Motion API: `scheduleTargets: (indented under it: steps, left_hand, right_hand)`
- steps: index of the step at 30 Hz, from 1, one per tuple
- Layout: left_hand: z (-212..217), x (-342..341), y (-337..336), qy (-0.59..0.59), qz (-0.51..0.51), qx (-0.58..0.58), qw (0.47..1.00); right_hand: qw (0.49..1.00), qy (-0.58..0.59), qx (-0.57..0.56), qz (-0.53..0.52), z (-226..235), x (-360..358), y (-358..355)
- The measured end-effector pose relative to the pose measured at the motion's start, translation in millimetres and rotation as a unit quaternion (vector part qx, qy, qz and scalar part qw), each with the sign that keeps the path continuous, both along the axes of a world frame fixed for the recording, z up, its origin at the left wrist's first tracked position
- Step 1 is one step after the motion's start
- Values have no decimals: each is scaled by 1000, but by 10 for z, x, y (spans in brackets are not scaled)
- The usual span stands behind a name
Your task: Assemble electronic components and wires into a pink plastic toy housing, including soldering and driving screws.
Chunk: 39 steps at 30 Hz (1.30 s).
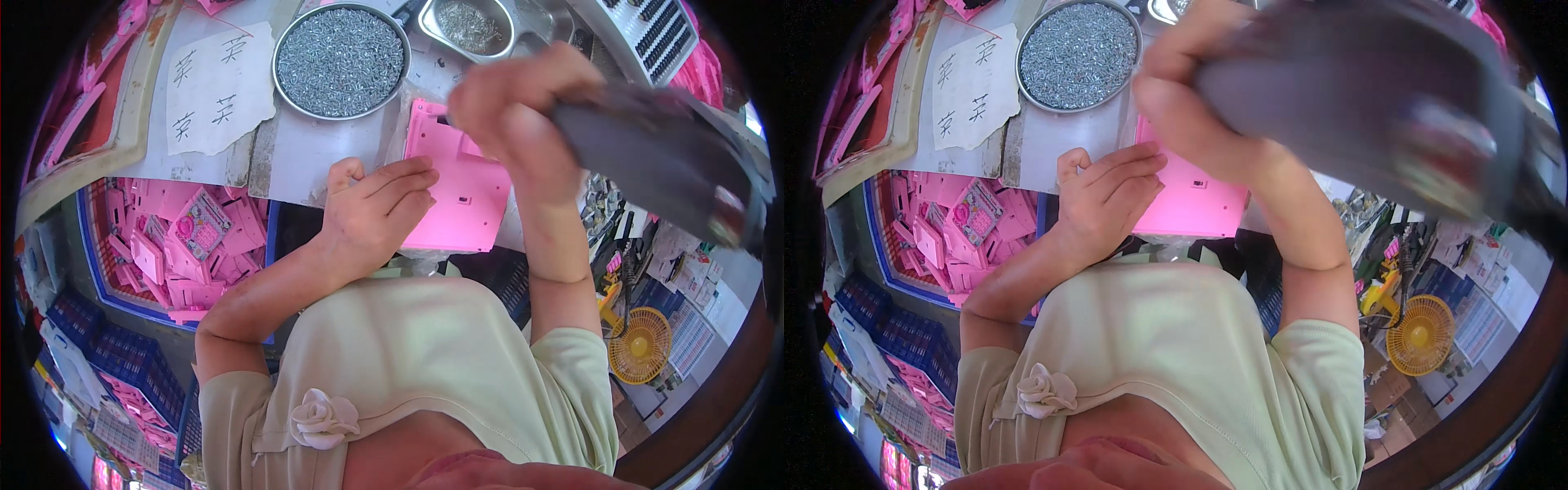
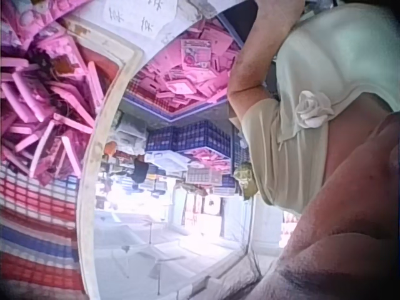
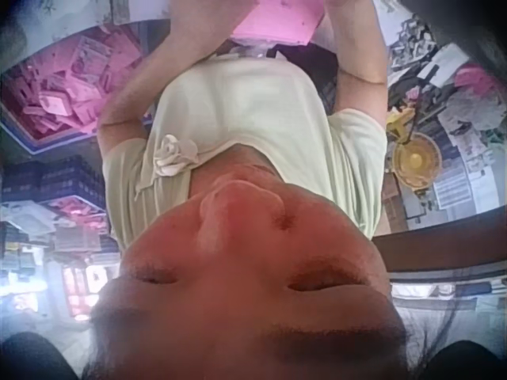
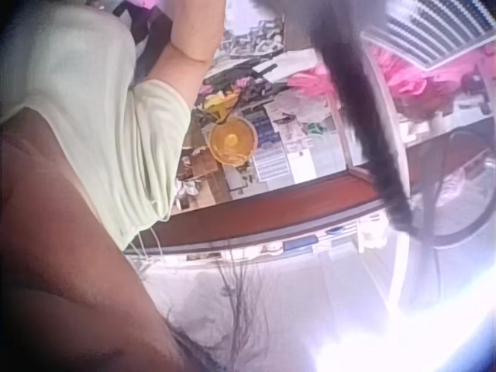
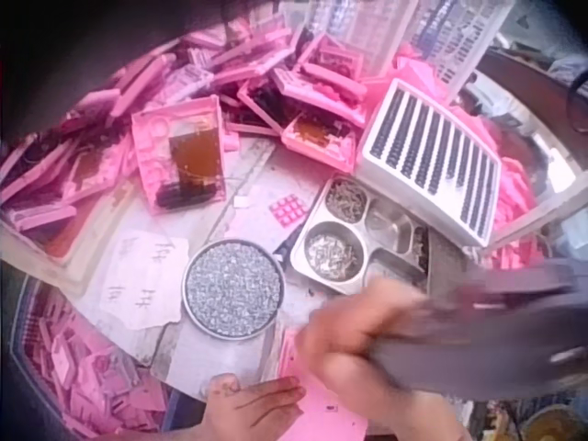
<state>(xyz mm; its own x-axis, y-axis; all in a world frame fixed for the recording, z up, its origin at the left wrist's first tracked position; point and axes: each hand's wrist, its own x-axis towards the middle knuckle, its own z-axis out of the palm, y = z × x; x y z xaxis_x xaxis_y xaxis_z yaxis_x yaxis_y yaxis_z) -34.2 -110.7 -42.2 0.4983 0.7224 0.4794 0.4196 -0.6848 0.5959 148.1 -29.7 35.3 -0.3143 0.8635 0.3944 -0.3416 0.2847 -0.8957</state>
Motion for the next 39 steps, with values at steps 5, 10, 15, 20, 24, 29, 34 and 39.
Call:
scheduleTargets:
  steps: [5, 10, 15, 20, 24, 29, 34, 39]
  left_hand:
    - [-40, 24, 8, -10, 14, 11, 1000]
    - [-33, 30, -9, -17, 20, 13, 1000]
    - [-43, -22, 50, -110, -13, -116, 987]
    - [60, -60, 97, -76, 36, -96, 992]
    - [89, -66, 77, -81, 28, -70, 994]
    - [175, -178, 113, -7, -24, -48, 999]
    - [163, -561, 1027, 52, 78, 78, 993]
    - [115, -406, 1093, 158, 153, 19, 975]
  right_hand:
    - [991, -131, 28, -29, -98, 44, -144]
    - [982, -184, 25, -38, -107, 6, -188]
    - [999, -2, -13, 32, 110, 11, -152]
    - [999, 28, -26, 37, 363, 14, -486]
    - [998, 23, -51, 12, 365, -39, -586]
    - [997, 27, -77, -15, 348, -101, -697]
    - [993, 38, -106, -17, 259, -207, -829]
    - [993, -13, -118, -24, 210, -286, -901]
